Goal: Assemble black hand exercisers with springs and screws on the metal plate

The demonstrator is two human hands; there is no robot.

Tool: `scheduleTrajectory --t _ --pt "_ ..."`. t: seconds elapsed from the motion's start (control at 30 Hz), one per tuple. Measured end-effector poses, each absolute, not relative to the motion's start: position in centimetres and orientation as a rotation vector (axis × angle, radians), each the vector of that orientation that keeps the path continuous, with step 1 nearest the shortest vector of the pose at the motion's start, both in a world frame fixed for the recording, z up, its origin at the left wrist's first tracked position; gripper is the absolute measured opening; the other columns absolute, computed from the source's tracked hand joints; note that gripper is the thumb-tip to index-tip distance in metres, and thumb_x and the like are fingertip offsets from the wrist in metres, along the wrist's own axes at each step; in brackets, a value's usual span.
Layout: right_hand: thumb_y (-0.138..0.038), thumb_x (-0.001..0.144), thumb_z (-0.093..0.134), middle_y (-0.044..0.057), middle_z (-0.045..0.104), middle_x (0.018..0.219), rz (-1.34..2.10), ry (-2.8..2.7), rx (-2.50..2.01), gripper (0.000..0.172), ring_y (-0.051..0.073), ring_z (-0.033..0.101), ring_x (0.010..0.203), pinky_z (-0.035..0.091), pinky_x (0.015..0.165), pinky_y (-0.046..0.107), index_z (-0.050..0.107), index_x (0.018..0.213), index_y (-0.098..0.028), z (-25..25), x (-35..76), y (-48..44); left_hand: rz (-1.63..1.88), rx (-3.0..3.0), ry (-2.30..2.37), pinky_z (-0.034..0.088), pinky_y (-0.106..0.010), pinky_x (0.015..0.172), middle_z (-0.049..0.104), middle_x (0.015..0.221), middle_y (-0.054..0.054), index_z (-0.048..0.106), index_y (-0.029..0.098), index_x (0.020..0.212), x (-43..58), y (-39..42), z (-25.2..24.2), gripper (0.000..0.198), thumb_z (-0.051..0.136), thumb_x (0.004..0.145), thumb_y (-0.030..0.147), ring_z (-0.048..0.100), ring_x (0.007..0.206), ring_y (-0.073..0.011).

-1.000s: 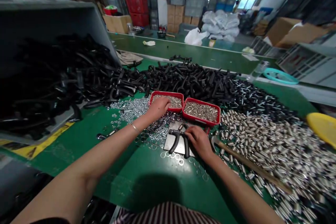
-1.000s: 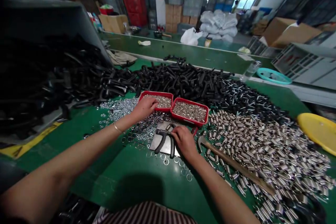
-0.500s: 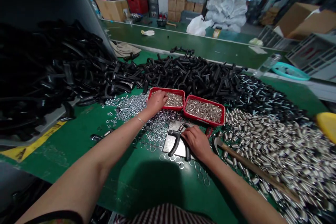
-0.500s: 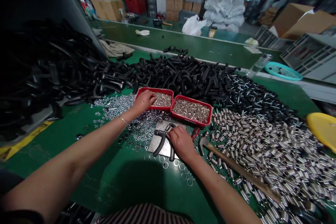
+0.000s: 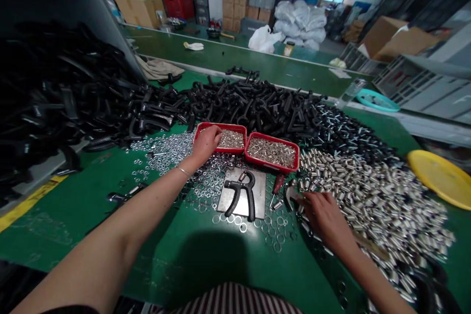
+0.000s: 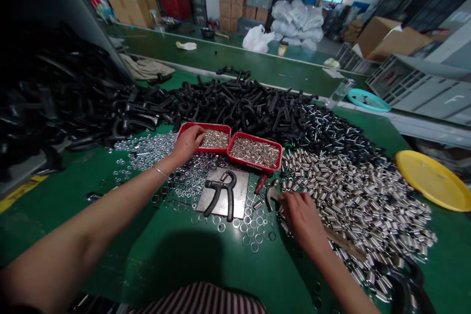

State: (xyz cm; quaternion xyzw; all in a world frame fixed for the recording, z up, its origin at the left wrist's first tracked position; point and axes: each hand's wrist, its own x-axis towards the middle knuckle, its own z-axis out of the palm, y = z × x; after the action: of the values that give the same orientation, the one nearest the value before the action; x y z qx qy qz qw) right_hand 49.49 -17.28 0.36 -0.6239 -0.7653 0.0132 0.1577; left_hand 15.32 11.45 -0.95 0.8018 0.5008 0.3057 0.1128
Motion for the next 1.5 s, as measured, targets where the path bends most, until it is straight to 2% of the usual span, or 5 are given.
scheduleTrajectory --t 0.27,0.47,0.6,1.2,1.5 --pt "-0.033 0.101 0.036 0.014 0.064 0.083 -0.135 -2.415 -1.902 0.030 0.027 0.057 0.077 0.044 0.073 0.041 0.060 0.097 -0.016 0.9 52.6 -17.7 1.133 2.334 1.375 0.048 -0.037 0.097 0.068 0.100 -0.007 0.067 0.017 0.096 14.3 10.3 0.6 0.013 0.054 0.093 0.017 0.061 0.101 -0.0218" --pt "-0.048 0.103 0.031 0.005 0.065 0.076 0.484 -1.820 -2.022 0.035 0.020 0.060 0.058 0.043 0.054 0.030 0.052 0.108 -0.020 5.1 49.3 -17.5 1.226 2.296 1.253 0.051 -0.038 0.094 0.068 0.101 -0.004 0.067 0.021 0.100 13.3 4.5 1.5 0.014 0.056 0.093 0.015 0.063 0.100 -0.0191" --pt "-0.049 0.103 0.032 0.002 0.064 0.071 0.850 -1.892 -1.788 0.034 0.019 0.060 0.059 0.044 0.057 0.029 0.053 0.104 -0.023 6.7 44.0 -16.3 1.106 2.180 1.131 0.052 -0.036 0.091 0.070 0.100 -0.003 0.066 0.020 0.101 15.3 1.5 1.3 0.012 0.058 0.093 0.018 0.065 0.096 -0.0169" --pt "-0.044 0.102 0.034 0.009 0.069 0.083 0.808 -2.164 -1.782 0.033 0.022 0.064 0.067 0.041 0.059 0.031 0.056 0.099 -0.021 4.6 39.8 -12.2 0.774 1.935 1.045 0.051 -0.031 0.083 0.072 0.094 -0.002 0.068 0.019 0.097 17.6 0.6 0.5 0.013 0.055 0.094 0.022 0.067 0.087 -0.0165" --pt "-0.058 0.097 0.043 -0.004 0.056 0.063 1.192 -1.202 -1.752 0.037 0.010 0.043 0.041 0.031 0.038 0.023 0.051 0.087 -0.024 2.6 42.3 -13.5 0.573 2.163 1.050 0.049 -0.034 0.089 0.072 0.099 -0.005 0.069 0.017 0.094 19.3 1.4 -0.3 0.013 0.057 0.093 0.021 0.066 0.096 -0.0209"
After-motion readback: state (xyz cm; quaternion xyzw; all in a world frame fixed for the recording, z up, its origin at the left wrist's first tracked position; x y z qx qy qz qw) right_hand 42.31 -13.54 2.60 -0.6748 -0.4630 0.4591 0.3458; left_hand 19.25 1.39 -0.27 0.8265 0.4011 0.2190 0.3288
